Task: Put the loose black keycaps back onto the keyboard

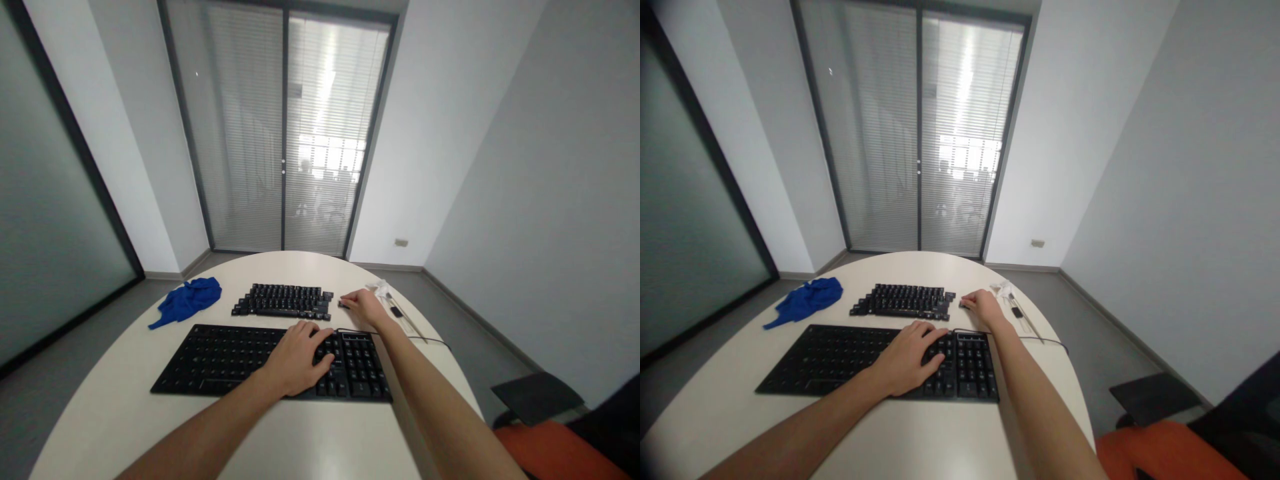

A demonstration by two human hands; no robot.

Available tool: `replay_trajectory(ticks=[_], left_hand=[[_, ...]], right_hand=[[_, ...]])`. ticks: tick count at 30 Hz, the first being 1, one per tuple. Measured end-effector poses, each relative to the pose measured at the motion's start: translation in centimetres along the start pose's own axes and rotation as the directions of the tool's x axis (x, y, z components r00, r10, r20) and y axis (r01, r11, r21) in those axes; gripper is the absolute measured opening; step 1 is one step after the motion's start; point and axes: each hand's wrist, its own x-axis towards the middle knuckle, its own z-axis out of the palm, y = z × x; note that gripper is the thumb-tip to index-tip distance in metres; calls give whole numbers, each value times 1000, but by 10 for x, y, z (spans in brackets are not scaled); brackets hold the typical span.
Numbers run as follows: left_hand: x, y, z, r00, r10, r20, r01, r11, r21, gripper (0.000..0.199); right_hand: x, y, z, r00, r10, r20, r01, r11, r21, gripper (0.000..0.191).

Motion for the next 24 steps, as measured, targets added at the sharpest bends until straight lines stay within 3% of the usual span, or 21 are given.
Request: replay_trajectory(ticks=[12, 17, 21, 24], left_hand=[[0, 0, 1, 1000, -14, 4, 14, 1000, 6, 42], [0, -1, 1, 1000, -14, 7, 14, 1000, -1, 42], [0, -2, 2, 1000, -30, -9, 30, 999, -22, 38], [0, -6, 3, 998, -52, -28, 50, 995, -90, 30]], right_hand=[[-14, 8, 4, 998, 46, -45, -38, 986, 160, 19], [-20, 8, 2, 986, 111, -125, -77, 965, 251, 33], [-30, -5, -2, 980, 111, -164, -45, 933, 357, 37], [-38, -26, -3, 992, 35, -118, 22, 895, 446, 37]])
